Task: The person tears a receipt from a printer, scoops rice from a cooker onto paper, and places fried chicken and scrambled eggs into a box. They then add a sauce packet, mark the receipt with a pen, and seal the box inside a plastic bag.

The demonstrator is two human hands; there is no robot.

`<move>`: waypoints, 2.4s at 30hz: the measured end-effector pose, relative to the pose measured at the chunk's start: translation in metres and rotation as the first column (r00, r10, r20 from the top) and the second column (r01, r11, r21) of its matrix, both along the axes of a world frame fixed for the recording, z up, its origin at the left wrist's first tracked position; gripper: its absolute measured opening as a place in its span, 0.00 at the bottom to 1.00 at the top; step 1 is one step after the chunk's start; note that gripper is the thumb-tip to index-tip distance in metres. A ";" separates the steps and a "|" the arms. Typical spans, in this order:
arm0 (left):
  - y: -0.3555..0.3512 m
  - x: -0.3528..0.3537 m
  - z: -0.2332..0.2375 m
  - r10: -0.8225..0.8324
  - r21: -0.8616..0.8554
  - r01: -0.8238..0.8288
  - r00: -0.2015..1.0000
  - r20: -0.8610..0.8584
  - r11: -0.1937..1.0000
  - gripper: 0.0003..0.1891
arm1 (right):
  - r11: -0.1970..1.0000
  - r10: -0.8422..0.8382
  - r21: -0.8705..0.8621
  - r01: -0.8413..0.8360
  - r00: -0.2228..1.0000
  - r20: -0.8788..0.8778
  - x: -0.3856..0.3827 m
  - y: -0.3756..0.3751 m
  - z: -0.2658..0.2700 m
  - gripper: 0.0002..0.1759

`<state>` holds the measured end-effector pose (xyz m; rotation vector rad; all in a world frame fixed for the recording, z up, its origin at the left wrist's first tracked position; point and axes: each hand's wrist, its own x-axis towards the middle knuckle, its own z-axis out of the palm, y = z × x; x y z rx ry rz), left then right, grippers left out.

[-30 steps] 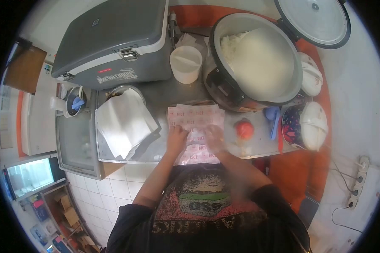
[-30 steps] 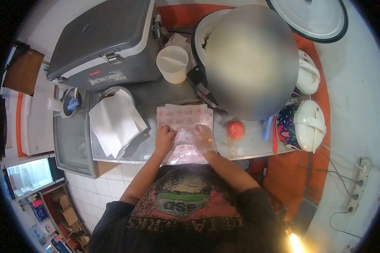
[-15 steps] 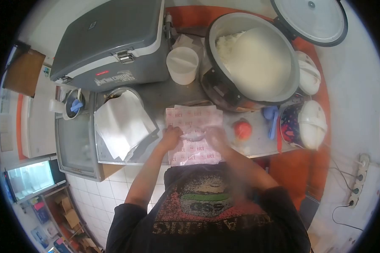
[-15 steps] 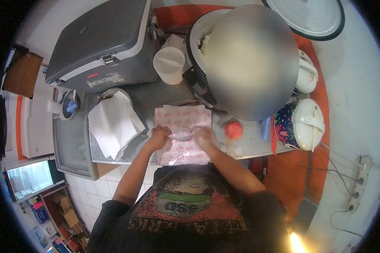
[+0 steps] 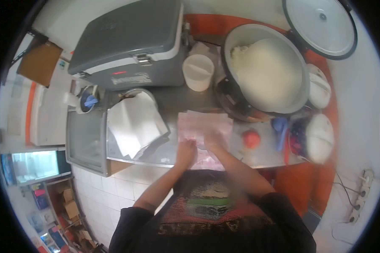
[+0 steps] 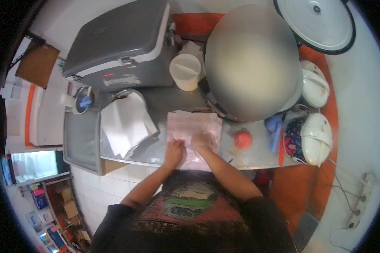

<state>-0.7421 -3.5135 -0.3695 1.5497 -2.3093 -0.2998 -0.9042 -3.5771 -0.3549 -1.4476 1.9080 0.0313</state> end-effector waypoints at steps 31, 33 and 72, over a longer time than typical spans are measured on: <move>0.064 0.005 0.012 0.763 0.763 0.005 -0.021 -0.646 0.646 0.13 | 0.906 -0.170 0.392 -0.161 0.709 0.684 -0.038 0.028 0.047 0.37; 0.061 0.066 -0.009 0.633 0.881 -0.041 -0.680 -0.370 0.471 0.09 | 0.967 -0.006 0.170 -0.192 0.646 0.763 -0.071 0.041 -0.028 0.33; 0.104 -0.026 0.043 0.914 0.924 -0.111 -0.140 -0.380 0.366 0.29 | 0.752 -0.603 0.272 0.601 0.458 0.653 -0.196 0.077 0.062 0.26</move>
